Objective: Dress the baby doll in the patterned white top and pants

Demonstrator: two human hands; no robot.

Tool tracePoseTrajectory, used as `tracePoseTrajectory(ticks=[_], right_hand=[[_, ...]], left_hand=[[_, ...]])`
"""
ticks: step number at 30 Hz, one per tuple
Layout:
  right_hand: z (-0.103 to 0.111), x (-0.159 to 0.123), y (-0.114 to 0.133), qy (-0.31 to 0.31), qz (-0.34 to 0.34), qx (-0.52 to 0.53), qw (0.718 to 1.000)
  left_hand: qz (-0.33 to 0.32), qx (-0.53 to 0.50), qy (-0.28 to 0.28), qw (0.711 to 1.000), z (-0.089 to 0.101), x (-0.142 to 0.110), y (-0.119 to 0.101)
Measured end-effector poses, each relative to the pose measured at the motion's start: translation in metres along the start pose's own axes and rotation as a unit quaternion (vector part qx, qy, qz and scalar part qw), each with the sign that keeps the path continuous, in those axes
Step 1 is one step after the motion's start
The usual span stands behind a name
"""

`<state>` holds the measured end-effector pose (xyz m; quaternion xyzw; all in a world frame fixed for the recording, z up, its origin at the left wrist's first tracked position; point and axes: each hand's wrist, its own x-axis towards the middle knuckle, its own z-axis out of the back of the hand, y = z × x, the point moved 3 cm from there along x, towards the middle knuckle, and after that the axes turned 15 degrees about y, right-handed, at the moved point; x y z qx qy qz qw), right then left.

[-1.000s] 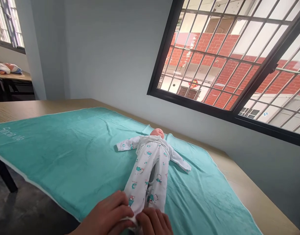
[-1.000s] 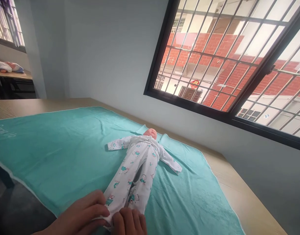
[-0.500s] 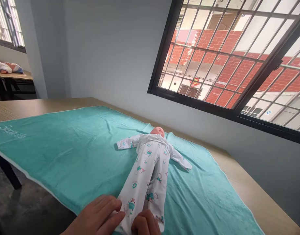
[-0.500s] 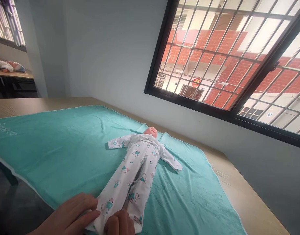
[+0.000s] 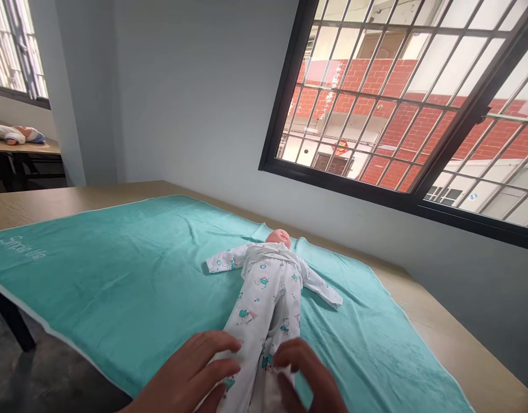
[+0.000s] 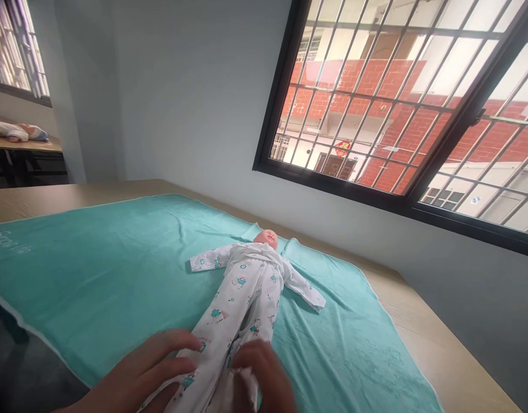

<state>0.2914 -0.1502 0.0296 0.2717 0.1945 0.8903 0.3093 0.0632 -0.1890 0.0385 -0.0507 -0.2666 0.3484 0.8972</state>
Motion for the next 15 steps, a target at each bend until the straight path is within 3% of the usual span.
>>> tracePoseTrajectory(ticks=[4, 6, 10, 15], right_hand=[[0.05, 0.04, -0.064, -0.068, -0.157, 0.067, 0.983], [0.063, 0.065, -0.101, -0.121, -0.178, 0.08, 0.973], [0.061, 0.112, -0.16, -0.138, -0.157, 0.089, 0.974], [0.052, 0.138, -0.193, -0.141, -0.148, 0.103, 0.973]], left_hand=[[0.037, -0.073, -0.023, 0.996, -0.01, 0.068, 0.049], [0.087, -0.103, -0.029, 0.991, -0.019, 0.11, 0.086], [0.101, -0.121, -0.014, 0.987, -0.039, 0.182, 0.15], [0.104, -0.135, 0.009, 0.985, -0.05, 0.214, 0.193]])
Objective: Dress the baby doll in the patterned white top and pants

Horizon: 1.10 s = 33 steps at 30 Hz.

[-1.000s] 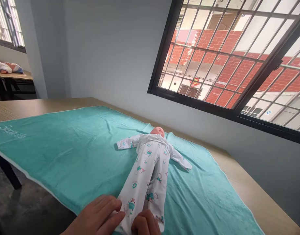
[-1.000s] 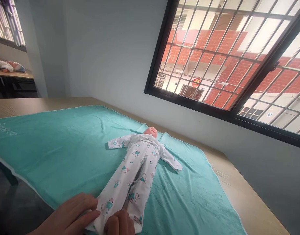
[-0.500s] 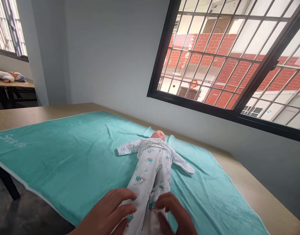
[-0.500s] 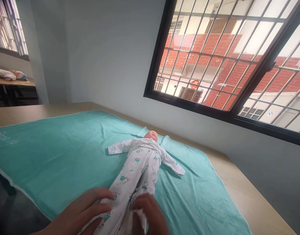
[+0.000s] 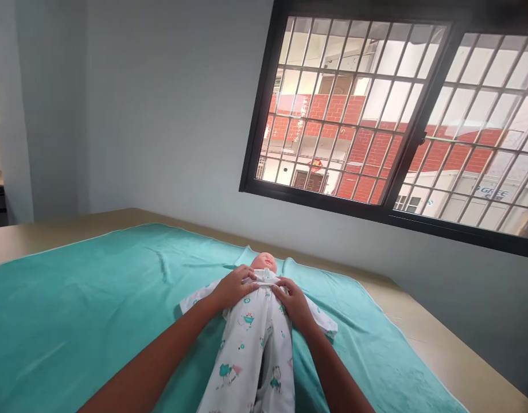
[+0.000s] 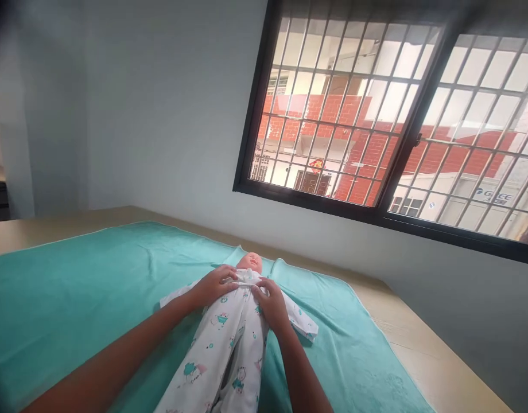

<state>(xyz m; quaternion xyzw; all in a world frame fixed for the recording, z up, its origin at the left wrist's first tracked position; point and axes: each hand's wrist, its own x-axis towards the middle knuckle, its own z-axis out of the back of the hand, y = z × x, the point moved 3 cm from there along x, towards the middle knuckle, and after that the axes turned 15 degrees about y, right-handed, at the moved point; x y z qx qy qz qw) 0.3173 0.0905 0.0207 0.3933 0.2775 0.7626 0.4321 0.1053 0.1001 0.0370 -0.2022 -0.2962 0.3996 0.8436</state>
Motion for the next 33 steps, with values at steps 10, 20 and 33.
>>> tracePoseTrajectory(ticks=[10, 20, 33], right_hand=[[-0.003, 0.003, -0.023, -0.063, -0.057, -0.01, 0.996], [0.012, -0.015, -0.019, -0.093, -0.043, -0.074, 0.992], [0.018, -0.018, -0.021, -0.077, -0.042, -0.079, 0.993]], left_hand=[[0.077, 0.004, -0.051, 0.996, -0.011, 0.011, 0.013], [0.084, 0.024, 0.053, 0.995, 0.019, 0.006, 0.016], [0.126, 0.098, 0.122, 0.98, 0.045, -0.002, -0.007]])
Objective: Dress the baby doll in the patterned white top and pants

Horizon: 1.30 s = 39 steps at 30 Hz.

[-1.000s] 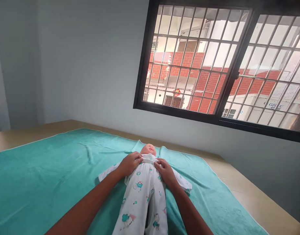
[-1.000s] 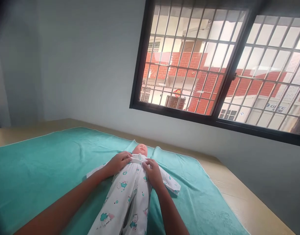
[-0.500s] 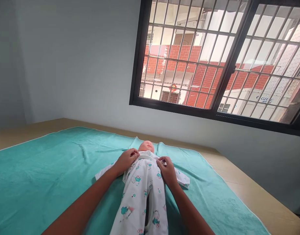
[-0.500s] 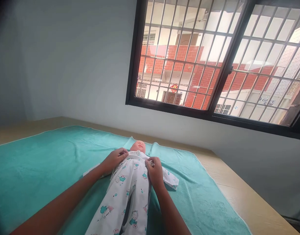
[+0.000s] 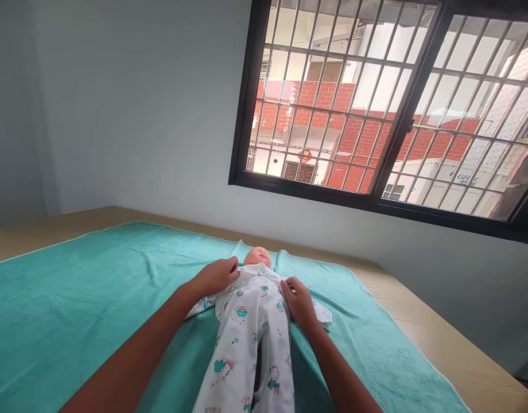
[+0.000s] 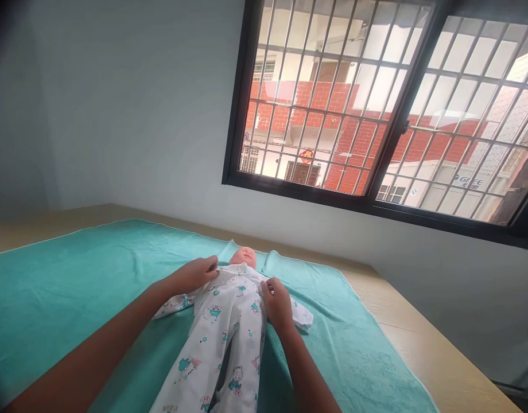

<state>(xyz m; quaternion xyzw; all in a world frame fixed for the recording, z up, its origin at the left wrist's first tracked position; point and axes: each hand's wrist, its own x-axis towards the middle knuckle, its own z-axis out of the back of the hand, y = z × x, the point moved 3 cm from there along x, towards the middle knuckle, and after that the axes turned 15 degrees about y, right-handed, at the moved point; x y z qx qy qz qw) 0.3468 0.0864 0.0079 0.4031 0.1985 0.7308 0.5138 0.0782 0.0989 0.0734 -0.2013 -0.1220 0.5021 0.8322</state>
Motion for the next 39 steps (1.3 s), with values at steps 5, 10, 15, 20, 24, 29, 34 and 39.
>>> tracePoseTrajectory(ticks=[5, 10, 15, 20, 24, 29, 34, 39], right_hand=[[-0.005, -0.001, -0.007, -0.017, -0.015, 0.046, 0.999], [-0.009, 0.0, -0.008, 0.01, 0.0, 0.082, 0.997], [-0.006, 0.001, 0.005, 0.06, 0.036, 0.089, 0.994], [0.003, 0.001, 0.016, 0.04, 0.059, 0.084, 0.994], [0.009, 0.001, 0.022, 0.036, 0.069, 0.083, 0.994], [0.013, 0.001, 0.037, 0.044, 0.074, 0.076, 0.993], [0.022, -0.003, 0.062, 0.055, 0.065, -0.063, 0.994], [0.027, -0.003, 0.067, 0.069, 0.047, -0.205, 0.975]], left_hand=[[-0.079, -0.095, 0.045, 0.991, 0.016, -0.018, -0.03], [-0.123, -0.081, 0.07, 0.987, -0.001, -0.03, -0.073], [-0.184, -0.083, 0.369, 0.907, -0.023, -0.048, -0.094], [-0.168, -0.137, 0.202, 0.955, -0.006, -0.042, -0.095], [-0.218, -0.06, 0.05, 0.973, -0.016, -0.038, -0.104], [-0.244, 0.056, -0.03, 0.968, -0.058, -0.035, -0.102], [-0.199, 0.125, -0.105, 0.966, -0.079, -0.033, -0.086], [-0.189, 0.14, -0.104, 0.966, -0.079, -0.035, -0.085]])
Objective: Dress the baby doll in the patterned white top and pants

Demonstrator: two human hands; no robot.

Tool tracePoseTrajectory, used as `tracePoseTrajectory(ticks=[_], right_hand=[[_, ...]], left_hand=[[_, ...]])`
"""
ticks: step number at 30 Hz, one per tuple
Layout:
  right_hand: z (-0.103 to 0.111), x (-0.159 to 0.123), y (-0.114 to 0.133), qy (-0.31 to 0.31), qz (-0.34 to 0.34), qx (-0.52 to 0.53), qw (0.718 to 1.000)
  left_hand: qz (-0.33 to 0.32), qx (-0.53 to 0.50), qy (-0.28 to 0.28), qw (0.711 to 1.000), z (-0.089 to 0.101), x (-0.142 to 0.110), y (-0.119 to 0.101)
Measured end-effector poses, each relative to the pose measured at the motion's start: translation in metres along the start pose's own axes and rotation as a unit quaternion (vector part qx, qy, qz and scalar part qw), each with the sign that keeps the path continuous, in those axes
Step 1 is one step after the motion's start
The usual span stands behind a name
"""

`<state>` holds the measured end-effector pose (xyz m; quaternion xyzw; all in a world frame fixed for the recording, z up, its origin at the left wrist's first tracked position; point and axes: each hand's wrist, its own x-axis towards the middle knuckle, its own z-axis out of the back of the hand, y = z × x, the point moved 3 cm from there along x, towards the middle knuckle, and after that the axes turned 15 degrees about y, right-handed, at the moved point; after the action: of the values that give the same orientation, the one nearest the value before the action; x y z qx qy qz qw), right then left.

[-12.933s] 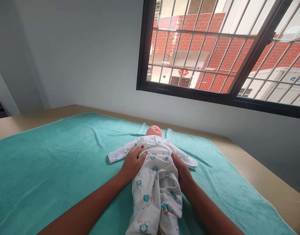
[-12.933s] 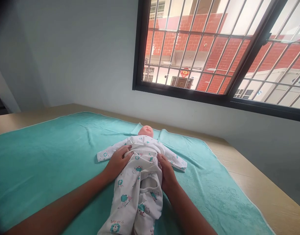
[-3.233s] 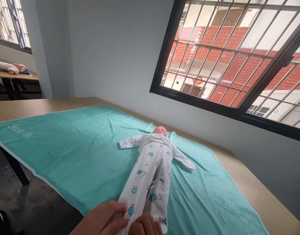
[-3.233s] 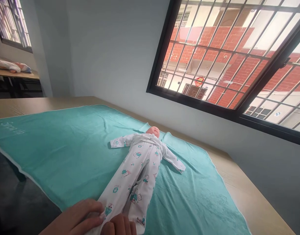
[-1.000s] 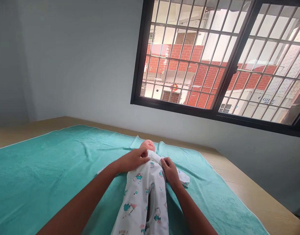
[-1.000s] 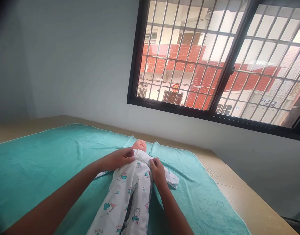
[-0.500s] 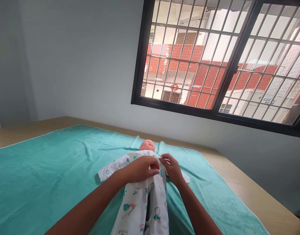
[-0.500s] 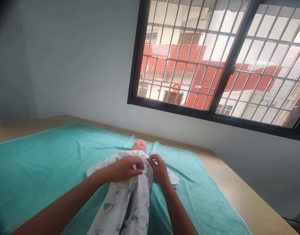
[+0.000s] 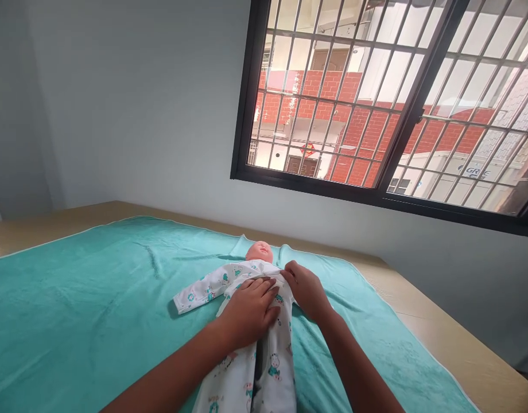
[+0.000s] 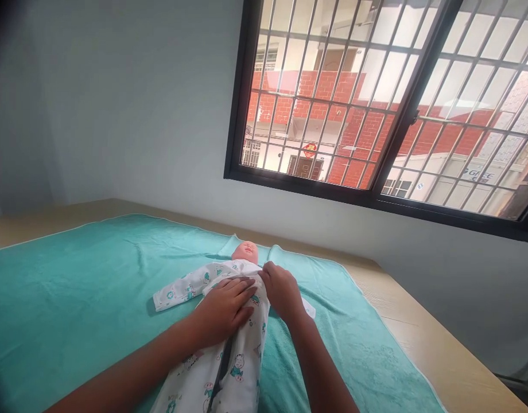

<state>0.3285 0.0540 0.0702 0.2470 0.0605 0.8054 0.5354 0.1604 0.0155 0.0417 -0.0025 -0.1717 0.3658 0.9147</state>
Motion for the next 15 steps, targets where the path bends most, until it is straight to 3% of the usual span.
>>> tracePoseTrajectory(ticks=[2, 5, 7, 11, 15], right_hand=[[-0.001, 0.0, -0.009, 0.032, -0.027, 0.033, 0.999], [-0.008, -0.007, -0.026, 0.15, -0.048, 0.086, 0.984], [-0.014, -0.018, -0.036, 0.183, -0.045, 0.101, 0.977], [-0.033, -0.051, -0.043, 0.104, -0.045, 0.113, 0.987], [-0.055, -0.084, -0.026, 0.05, -0.08, 0.176, 0.98]], left_hand=[[0.002, -0.001, -0.004, 1.0, 0.001, -0.001, -0.001], [0.007, -0.001, -0.015, 1.0, 0.0, -0.002, -0.003], [0.009, 0.006, -0.025, 1.0, -0.002, -0.002, -0.003], [-0.002, 0.026, -0.039, 0.999, -0.009, -0.002, -0.003], [-0.013, 0.047, -0.025, 0.998, -0.011, -0.001, -0.003]])
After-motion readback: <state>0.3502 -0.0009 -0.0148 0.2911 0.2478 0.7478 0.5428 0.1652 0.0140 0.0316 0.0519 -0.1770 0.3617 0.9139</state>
